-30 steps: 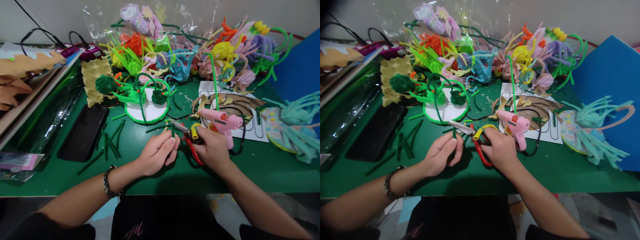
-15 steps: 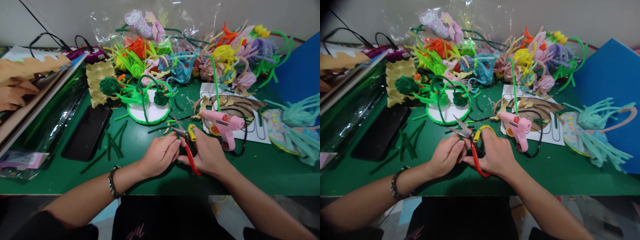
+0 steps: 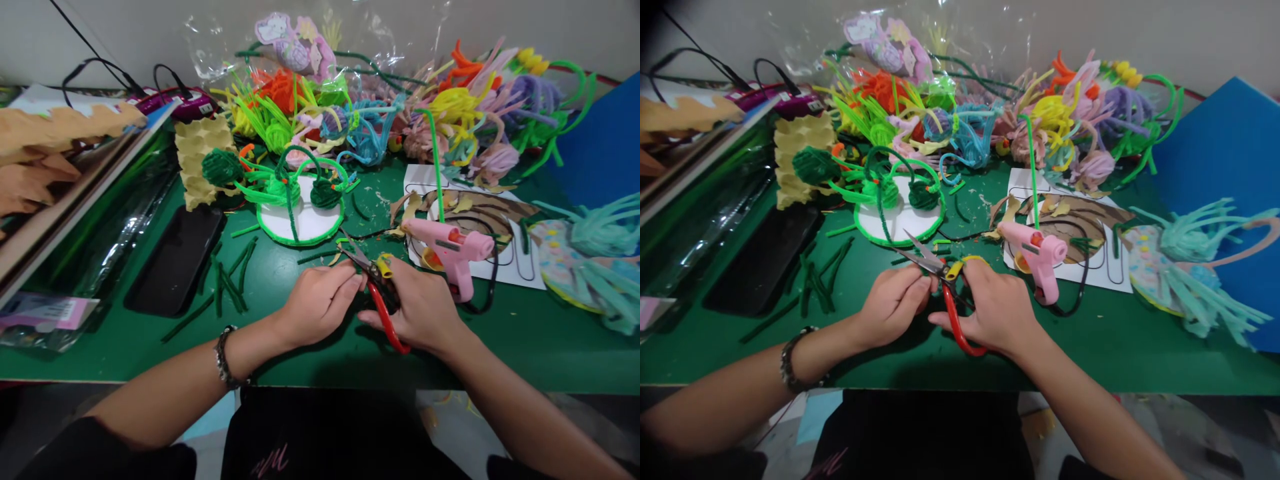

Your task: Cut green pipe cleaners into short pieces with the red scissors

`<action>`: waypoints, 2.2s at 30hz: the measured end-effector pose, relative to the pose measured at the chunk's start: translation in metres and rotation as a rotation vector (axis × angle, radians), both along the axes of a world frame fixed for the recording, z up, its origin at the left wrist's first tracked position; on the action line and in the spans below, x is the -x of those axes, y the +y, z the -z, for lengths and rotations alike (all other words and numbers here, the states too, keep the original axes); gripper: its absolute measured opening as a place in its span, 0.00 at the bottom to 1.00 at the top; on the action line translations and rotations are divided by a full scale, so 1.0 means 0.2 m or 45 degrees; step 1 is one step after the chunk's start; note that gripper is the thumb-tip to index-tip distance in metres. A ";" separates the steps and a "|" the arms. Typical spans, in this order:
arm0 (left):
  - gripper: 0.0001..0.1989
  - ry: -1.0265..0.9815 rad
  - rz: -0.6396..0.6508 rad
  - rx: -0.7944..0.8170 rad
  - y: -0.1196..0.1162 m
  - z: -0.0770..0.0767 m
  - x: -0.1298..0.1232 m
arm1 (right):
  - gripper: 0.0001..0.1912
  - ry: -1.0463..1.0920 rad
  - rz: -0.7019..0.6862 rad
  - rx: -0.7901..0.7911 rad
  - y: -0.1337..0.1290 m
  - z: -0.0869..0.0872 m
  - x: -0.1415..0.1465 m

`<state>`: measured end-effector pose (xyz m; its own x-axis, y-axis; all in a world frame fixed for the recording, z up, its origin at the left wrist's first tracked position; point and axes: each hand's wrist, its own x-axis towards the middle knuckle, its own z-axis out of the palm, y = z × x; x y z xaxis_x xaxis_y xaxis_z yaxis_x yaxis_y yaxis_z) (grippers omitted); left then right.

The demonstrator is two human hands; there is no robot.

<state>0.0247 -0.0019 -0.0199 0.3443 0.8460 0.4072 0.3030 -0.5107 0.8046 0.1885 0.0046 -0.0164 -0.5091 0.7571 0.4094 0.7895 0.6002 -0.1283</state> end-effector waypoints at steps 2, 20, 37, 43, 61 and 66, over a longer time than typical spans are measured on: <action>0.12 -0.015 0.006 0.020 0.00 0.00 0.00 | 0.28 0.008 -0.017 0.019 0.00 0.00 0.00; 0.11 -0.029 0.034 0.202 -0.01 0.00 0.00 | 0.28 0.040 -0.037 -0.005 0.01 -0.02 0.00; 0.12 -0.104 0.087 0.234 0.00 -0.02 0.01 | 0.32 0.224 -0.125 0.371 0.01 -0.03 0.00; 0.12 -0.099 0.195 0.127 0.01 -0.03 0.03 | 0.34 0.233 -0.146 0.436 0.01 -0.05 -0.01; 0.12 -0.116 0.210 0.175 0.02 -0.04 0.04 | 0.29 0.370 -0.172 0.545 0.01 -0.02 -0.02; 0.11 -0.111 0.220 0.170 0.02 -0.04 0.04 | 0.26 0.397 -0.156 0.575 0.01 -0.01 -0.02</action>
<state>0.0174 0.0022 -0.0125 0.4568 0.8260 0.3302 0.1466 -0.4361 0.8879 0.1929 0.0063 -0.0140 -0.5108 0.8353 0.2032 0.6011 0.5160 -0.6103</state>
